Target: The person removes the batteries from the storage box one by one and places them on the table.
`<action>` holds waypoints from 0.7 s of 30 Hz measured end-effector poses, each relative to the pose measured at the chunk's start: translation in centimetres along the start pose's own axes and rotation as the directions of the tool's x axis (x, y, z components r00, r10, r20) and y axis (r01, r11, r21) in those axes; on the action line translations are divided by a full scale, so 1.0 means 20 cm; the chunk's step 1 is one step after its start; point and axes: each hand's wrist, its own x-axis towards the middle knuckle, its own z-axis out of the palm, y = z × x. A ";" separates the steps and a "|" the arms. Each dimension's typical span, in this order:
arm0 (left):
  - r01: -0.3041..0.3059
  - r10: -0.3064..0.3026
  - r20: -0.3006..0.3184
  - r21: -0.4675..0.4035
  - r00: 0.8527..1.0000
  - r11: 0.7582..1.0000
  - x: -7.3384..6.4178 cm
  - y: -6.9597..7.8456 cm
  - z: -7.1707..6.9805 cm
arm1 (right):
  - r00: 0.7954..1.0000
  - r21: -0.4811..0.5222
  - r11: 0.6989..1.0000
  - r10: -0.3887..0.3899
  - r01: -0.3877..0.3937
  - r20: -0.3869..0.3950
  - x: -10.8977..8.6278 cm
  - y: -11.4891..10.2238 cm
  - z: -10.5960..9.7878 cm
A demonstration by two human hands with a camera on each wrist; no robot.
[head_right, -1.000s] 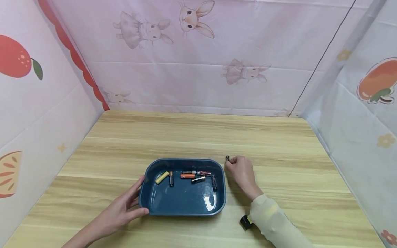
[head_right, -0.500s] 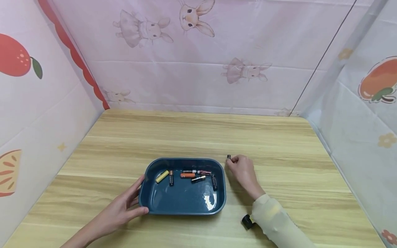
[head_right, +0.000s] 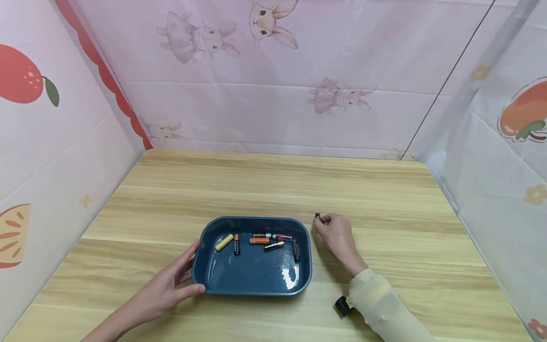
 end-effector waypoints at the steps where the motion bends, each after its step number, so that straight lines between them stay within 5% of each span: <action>1: -0.002 0.002 0.000 0.001 1.000 1.000 0.00 0.00 0.00 | 1.000 0.003 1.000 0.002 -0.002 0.004 0.00 0.00 0.00; 21: -0.025 0.025 0.008 0.002 1.000 1.000 0.00 0.00 0.00 | 0.999 0.007 1.000 0.025 -0.026 0.029 -0.02 -0.01 -0.02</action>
